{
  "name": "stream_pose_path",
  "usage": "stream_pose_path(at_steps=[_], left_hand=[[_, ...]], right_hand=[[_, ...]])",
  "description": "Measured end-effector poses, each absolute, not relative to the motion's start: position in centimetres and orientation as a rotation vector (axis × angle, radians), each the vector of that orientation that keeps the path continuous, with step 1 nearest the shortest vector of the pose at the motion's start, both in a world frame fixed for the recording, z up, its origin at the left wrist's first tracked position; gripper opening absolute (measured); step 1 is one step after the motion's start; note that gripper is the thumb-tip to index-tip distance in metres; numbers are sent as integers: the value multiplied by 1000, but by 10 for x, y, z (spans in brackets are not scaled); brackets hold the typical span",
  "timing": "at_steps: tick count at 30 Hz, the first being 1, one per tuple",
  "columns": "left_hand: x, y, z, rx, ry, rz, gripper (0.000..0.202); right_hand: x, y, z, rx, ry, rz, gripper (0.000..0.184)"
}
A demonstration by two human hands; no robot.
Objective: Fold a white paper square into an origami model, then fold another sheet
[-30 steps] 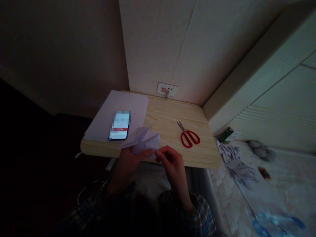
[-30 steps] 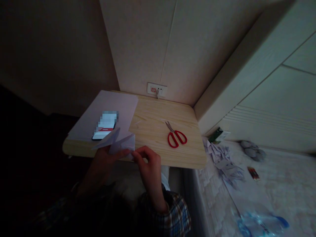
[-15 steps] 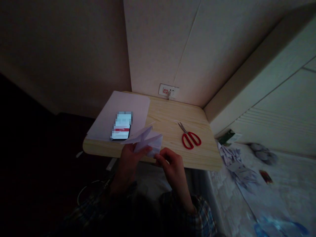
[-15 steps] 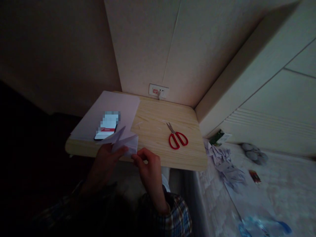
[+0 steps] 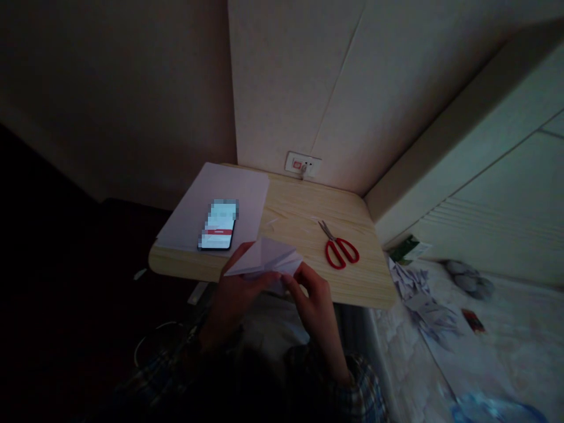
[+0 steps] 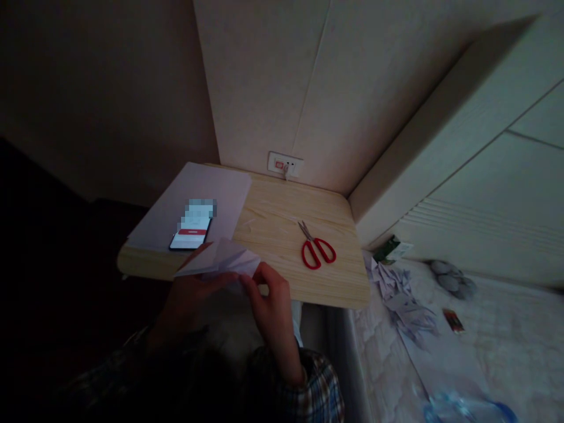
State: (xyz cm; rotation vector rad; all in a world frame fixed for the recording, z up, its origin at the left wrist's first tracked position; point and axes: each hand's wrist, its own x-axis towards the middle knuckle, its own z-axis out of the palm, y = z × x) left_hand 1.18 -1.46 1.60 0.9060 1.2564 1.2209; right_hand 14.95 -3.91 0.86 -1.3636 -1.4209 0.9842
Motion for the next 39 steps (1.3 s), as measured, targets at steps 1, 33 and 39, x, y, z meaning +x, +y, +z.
stream_pose_path(at_steps=[1, 33, 39], left_hand=[[12, -15, 17, 907, 1255, 1207, 52], [-11, -13, 22, 940, 823, 1019, 76], [-24, -18, 36, 777, 699, 882, 51]], right_hand=[[150, -40, 9, -1399, -1425, 948, 24], [162, -43, 7, -1495, -1411, 921, 26], [172, -47, 22, -1429, -1593, 868, 24]])
